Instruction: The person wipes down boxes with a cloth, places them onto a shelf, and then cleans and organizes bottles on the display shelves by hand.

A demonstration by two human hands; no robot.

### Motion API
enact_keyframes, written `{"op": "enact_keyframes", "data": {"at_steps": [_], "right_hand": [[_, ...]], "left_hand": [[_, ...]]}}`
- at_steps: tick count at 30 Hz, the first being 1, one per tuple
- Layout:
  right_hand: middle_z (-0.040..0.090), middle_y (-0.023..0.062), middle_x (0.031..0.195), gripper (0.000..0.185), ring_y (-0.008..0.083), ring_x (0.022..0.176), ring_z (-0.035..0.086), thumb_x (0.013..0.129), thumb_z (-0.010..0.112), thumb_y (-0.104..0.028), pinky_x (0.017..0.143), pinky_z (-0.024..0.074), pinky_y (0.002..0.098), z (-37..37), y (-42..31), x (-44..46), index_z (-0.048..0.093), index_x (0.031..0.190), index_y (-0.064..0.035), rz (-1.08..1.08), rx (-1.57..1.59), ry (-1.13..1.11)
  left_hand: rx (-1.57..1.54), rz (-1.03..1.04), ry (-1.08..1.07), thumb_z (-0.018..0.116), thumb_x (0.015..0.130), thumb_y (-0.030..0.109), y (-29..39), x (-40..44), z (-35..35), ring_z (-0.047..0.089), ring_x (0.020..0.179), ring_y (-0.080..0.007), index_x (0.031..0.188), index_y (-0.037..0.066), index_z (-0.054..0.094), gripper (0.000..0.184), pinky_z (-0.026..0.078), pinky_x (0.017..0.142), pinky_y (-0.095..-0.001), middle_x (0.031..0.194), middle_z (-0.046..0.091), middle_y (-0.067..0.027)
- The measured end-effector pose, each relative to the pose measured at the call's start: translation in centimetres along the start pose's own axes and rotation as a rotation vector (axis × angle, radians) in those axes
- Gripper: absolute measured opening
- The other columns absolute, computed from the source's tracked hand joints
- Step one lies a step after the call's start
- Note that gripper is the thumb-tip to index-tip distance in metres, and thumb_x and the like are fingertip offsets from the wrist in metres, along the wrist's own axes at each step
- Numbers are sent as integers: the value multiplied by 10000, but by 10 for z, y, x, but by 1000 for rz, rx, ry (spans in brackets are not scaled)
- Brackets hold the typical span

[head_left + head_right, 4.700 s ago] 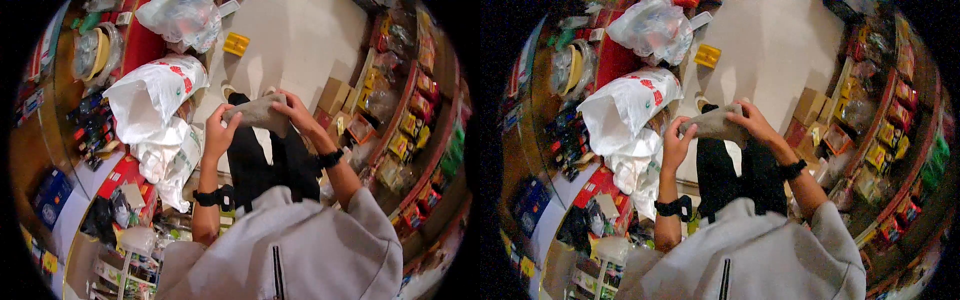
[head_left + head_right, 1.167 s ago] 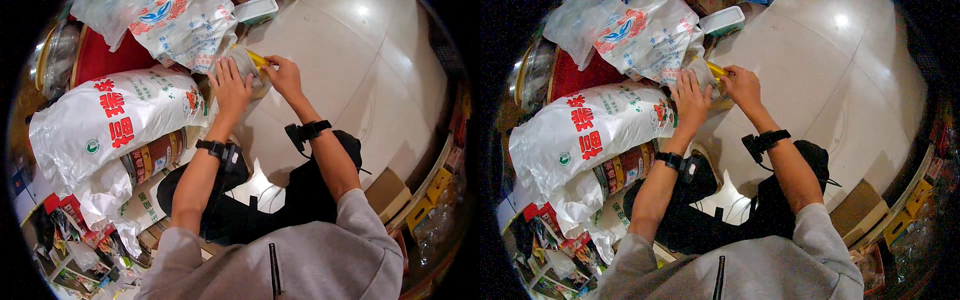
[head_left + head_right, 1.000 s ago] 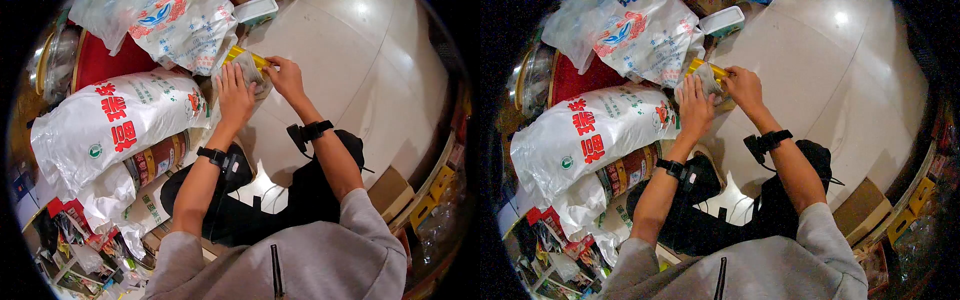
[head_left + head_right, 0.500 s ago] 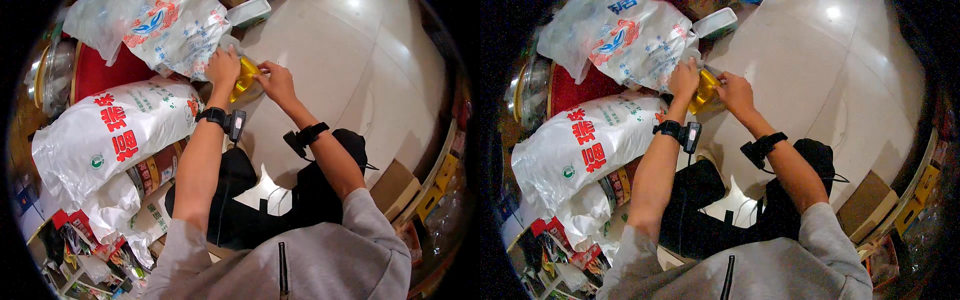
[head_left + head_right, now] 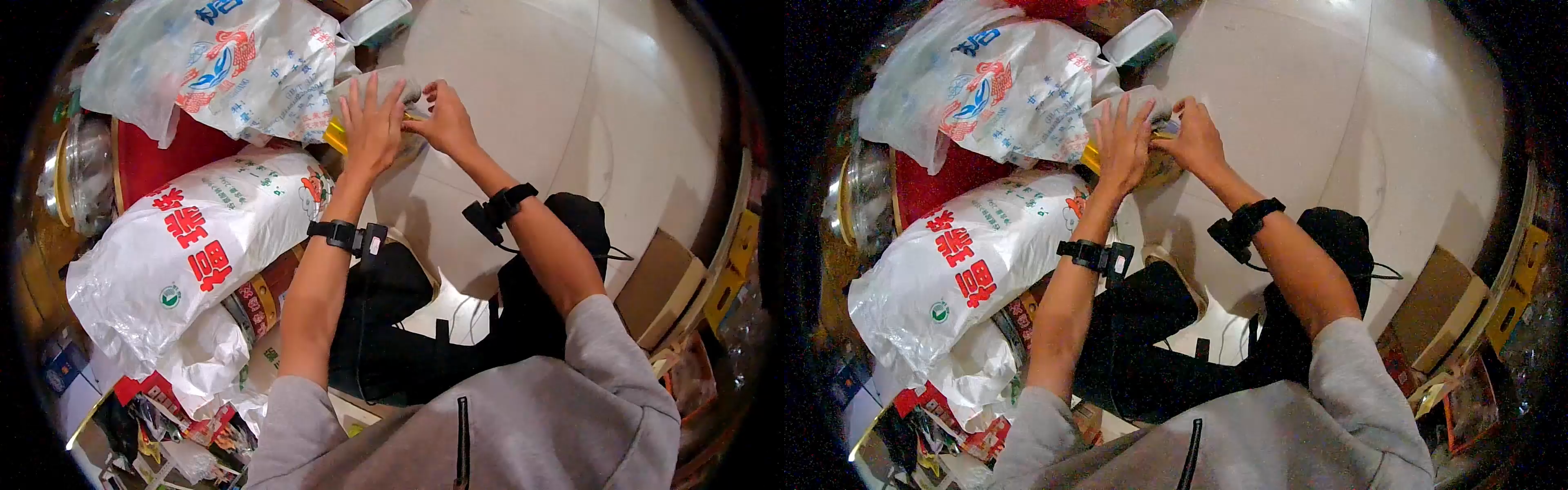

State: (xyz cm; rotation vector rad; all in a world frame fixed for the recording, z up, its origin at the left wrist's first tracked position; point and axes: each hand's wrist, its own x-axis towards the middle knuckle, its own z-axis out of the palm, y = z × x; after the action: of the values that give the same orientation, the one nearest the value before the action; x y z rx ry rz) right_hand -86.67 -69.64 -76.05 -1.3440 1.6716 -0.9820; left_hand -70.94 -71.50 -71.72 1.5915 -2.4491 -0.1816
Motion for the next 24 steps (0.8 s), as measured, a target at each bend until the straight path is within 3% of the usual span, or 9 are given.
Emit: {"op": "enact_keyframes", "data": {"at_steps": [2,9,11,12,15,17,20,21,24], "right_hand": [[707,172,1111,771,378,986,686,693,901,-358,865,547,452,3,1,-1,547,1325,-92,-91,55,42],[730,152,1093,748,354,1029,700,709,896,-371,885,546,453,2,-5,5,557,1318,-100,57,176,-159],[739,143,1062,728,351,1011,705,728,884,-369,889,546,457,6,-2,4,556,1319,-97,56,171,-161],[739,143,1062,728,351,1011,705,728,884,-369,889,546,457,6,-3,4,556,1319,-97,55,175,-147],[729,140,1108,689,295,964,728,764,873,-321,849,574,402,6,-8,-1,548,1326,-91,59,135,-146],[719,147,1133,697,299,981,722,757,876,-319,864,570,407,8,-6,0,545,1329,-96,57,74,-116],[701,162,1167,696,335,1045,691,760,865,-332,898,546,436,2,-11,-2,541,1329,-100,110,133,-136],[693,170,1175,679,365,1087,666,768,853,-342,924,526,462,1,-14,-3,543,1323,-104,139,166,-158],[699,189,1133,661,392,1058,666,765,829,-293,896,535,479,4,-10,-4,539,1319,-79,103,155,-124]], "left_hand": [[57,32,42,482,1031,350,-2,-1,2,232,1490,-432,1478,211,511,469,117,1202,-627,1579,384,-142],[35,-96,124,495,1025,432,-17,20,12,272,1475,-408,1536,171,392,584,200,1176,-612,1576,393,-111],[-1,-381,45,519,1003,416,-18,30,5,377,1405,-429,1447,95,475,550,269,1146,-586,1506,469,-158],[0,-367,46,519,1003,416,-24,37,5,377,1405,-429,1447,95,475,550,269,1146,-586,1506,469,-158],[-22,-469,53,503,1012,434,-52,48,5,539,1226,-464,1356,63,526,507,397,1039,-564,1356,585,-221],[-85,-723,56,494,1030,386,-64,59,0,613,1036,-504,1261,26,553,432,468,935,-556,1175,659,-266],[-185,-612,354,486,1044,303,-57,49,-19,625,957,-513,1186,-1,563,344,482,889,-575,1060,680,-282],[-186,-603,346,486,1044,303,-41,42,-30,625,957,-513,1186,-1,563,344,482,889,-575,1060,680,-282],[-241,-135,153,501,1030,246,-8,22,-39,568,1139,-489,1272,27,566,333,433,1009,-539,1241,626,-269]]}}
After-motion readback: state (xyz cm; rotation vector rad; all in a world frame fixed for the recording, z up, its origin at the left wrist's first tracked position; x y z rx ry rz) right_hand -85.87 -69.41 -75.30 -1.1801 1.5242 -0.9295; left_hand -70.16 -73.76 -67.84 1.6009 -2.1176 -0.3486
